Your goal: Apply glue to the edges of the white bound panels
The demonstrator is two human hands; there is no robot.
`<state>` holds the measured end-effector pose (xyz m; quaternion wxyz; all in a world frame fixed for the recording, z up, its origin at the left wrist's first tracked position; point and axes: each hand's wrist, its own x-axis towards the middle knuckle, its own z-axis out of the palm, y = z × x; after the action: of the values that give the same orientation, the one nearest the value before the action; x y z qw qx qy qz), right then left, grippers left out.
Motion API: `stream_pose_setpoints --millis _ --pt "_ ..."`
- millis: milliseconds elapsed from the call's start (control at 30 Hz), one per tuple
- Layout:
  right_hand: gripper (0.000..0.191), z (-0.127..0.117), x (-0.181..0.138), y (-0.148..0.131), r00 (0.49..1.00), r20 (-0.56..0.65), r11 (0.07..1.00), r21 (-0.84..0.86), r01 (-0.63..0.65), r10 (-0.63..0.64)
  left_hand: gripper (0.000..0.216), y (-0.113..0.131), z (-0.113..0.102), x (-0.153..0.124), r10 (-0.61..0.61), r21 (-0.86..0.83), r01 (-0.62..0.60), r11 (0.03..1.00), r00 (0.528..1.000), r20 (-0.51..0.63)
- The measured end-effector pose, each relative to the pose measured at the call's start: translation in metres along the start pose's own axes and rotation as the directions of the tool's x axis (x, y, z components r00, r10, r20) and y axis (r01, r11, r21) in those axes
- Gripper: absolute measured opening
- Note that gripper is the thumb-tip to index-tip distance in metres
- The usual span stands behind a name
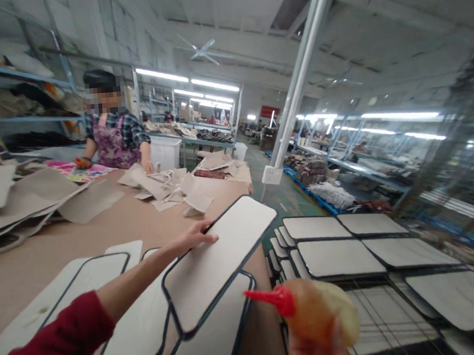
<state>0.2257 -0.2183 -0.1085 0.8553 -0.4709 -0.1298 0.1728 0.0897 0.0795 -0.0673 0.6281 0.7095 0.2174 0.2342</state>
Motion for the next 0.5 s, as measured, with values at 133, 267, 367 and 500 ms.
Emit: stream_pose_setpoints --millis 133,267,367,500 --pt "0.028 0.012 0.042 -0.048 0.942 -0.290 0.956 0.280 -0.085 0.168 0.059 -0.008 -0.012 -0.022 0.070 0.114 -0.082 0.990 0.991 0.112" --pt "0.042 0.010 0.060 -0.081 0.961 -0.275 0.968 0.243 0.055 0.015 0.063 -0.018 -0.026 -0.035 0.000 0.226 -0.050 0.973 0.976 0.218" --pt "0.065 0.004 0.067 -0.093 0.971 -0.191 0.975 0.145 0.170 -0.141 0.063 -0.006 -0.030 -0.045 0.001 0.252 -0.077 0.965 0.957 0.289" --pt "0.075 -0.004 0.073 -0.101 0.976 -0.083 0.977 0.055 0.208 -0.203 0.061 0.025 -0.026 -0.058 -0.029 0.273 -0.078 0.959 0.930 0.367"
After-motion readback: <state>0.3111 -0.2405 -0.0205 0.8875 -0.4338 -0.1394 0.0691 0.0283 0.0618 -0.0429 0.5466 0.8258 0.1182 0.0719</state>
